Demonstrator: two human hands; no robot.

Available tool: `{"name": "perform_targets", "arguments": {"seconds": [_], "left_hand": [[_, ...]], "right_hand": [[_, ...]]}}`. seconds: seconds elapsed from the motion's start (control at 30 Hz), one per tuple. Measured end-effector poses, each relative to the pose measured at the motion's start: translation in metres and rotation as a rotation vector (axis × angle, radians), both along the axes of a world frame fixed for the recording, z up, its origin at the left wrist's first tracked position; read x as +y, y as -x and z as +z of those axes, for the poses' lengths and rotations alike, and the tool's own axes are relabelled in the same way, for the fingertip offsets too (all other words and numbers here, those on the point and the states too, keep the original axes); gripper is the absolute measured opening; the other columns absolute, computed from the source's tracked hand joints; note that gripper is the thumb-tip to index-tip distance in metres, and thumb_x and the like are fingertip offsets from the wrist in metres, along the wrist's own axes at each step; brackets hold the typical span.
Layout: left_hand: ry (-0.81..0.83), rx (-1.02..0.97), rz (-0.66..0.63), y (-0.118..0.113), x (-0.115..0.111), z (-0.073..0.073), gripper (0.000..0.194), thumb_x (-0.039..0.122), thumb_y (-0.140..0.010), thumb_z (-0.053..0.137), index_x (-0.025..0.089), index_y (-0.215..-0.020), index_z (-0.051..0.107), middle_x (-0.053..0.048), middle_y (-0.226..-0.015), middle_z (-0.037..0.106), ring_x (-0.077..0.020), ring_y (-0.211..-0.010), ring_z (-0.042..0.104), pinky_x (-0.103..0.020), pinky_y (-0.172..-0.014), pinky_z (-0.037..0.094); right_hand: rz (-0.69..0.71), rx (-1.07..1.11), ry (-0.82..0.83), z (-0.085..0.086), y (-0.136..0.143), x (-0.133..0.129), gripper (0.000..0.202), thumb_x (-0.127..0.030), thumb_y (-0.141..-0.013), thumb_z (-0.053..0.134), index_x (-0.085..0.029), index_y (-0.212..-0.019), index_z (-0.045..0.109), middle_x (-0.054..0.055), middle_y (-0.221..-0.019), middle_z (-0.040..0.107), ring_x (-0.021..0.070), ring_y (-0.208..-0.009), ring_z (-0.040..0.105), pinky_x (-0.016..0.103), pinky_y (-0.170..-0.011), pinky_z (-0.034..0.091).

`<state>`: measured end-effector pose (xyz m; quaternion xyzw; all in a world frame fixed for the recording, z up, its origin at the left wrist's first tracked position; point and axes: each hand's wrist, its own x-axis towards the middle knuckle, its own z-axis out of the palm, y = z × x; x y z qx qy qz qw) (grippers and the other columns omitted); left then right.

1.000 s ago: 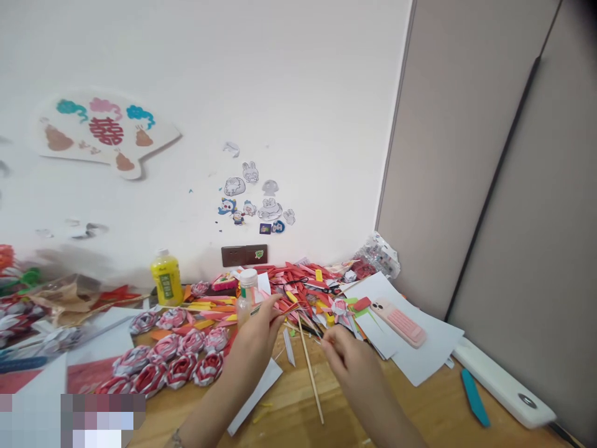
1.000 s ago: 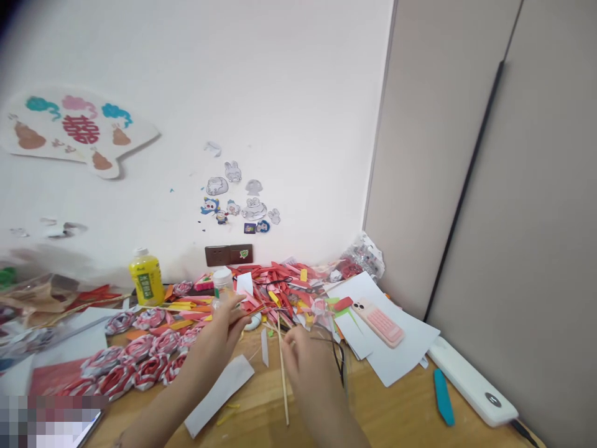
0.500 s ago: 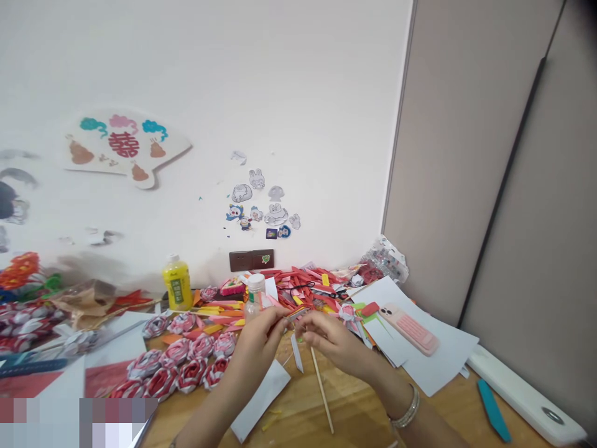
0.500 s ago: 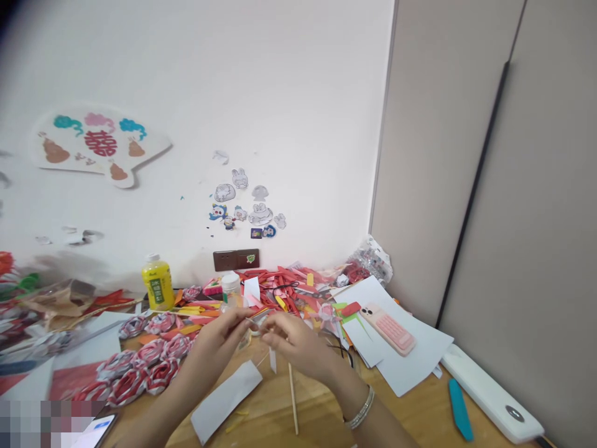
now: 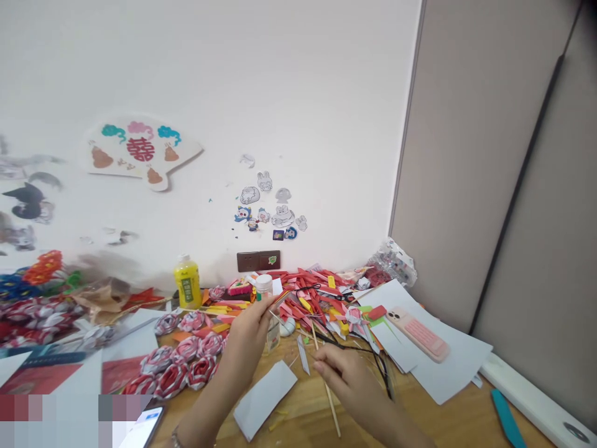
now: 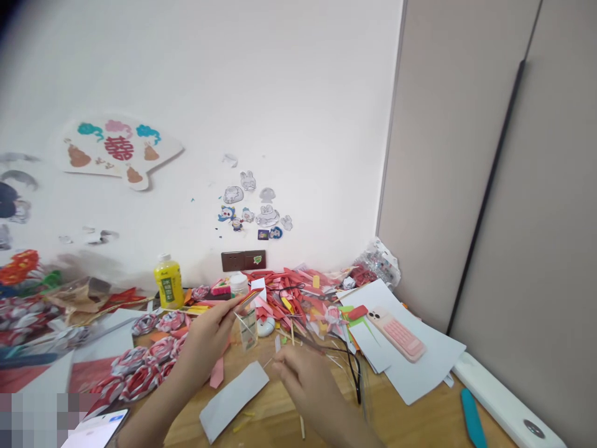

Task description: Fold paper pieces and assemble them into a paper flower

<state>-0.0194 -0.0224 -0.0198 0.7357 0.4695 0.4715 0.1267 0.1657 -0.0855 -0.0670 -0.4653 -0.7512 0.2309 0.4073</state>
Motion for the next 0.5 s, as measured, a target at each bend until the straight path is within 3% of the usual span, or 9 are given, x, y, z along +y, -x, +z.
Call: {"name": "perform_targets", "arguments": {"seconds": [0.13,0.2,0.33,0.4,0.5], "left_hand": [[0.111,-0.043,-0.114,-0.004,-0.011,0.008,0.026,0.033,-0.078,0.042,0.022,-0.08,0.065,0.001,-0.059,0.063,-0.018,-0.058,0.058,-0.024,-0.052,0.042],[0.149,0.002,-0.205,-0.006,-0.016,0.01,0.027,0.036,-0.079,0.042,0.021,-0.074,0.065,0.001,-0.056,0.06,-0.017,-0.056,0.055,-0.024,-0.051,0.04],[0.186,-0.031,-0.299,-0.008,-0.02,0.011,0.023,0.03,-0.078,0.041,0.021,-0.085,0.061,-0.002,-0.076,0.063,-0.0189,-0.074,0.056,-0.026,-0.064,0.042],[0.241,-0.08,-0.304,-0.008,-0.02,0.012,0.022,0.03,-0.078,0.04,0.021,-0.085,0.059,-0.001,-0.072,0.06,-0.018,-0.07,0.054,-0.025,-0.061,0.041],[0.268,-0.123,-0.271,-0.007,-0.017,0.013,0.026,0.039,-0.079,0.039,0.021,-0.067,0.054,0.003,-0.056,0.048,-0.0146,-0.055,0.047,-0.023,-0.051,0.037]], "right_hand": [[0.228,0.295,0.38,-0.012,-0.014,0.023,0.029,-0.045,-0.08,0.048,-0.017,-0.073,0.049,-0.008,-0.047,0.035,0.0072,-0.042,0.032,0.018,-0.042,0.026],[0.315,0.348,0.486,-0.015,-0.021,0.037,0.032,-0.048,-0.074,0.055,-0.016,-0.072,0.052,-0.008,-0.047,0.036,0.0062,-0.041,0.031,0.018,-0.042,0.026],[0.358,0.427,0.496,-0.008,-0.03,0.054,0.032,-0.046,-0.071,0.06,-0.014,-0.07,0.054,-0.008,-0.048,0.035,0.005,-0.043,0.029,0.017,-0.043,0.026],[0.37,0.446,0.497,-0.004,-0.03,0.055,0.031,-0.044,-0.073,0.06,-0.014,-0.07,0.054,-0.008,-0.047,0.034,0.0048,-0.043,0.029,0.017,-0.042,0.025],[0.366,0.463,0.474,-0.004,-0.026,0.052,0.029,-0.043,-0.073,0.06,-0.014,-0.072,0.055,-0.008,-0.047,0.035,0.0049,-0.042,0.029,0.017,-0.041,0.025]]}}
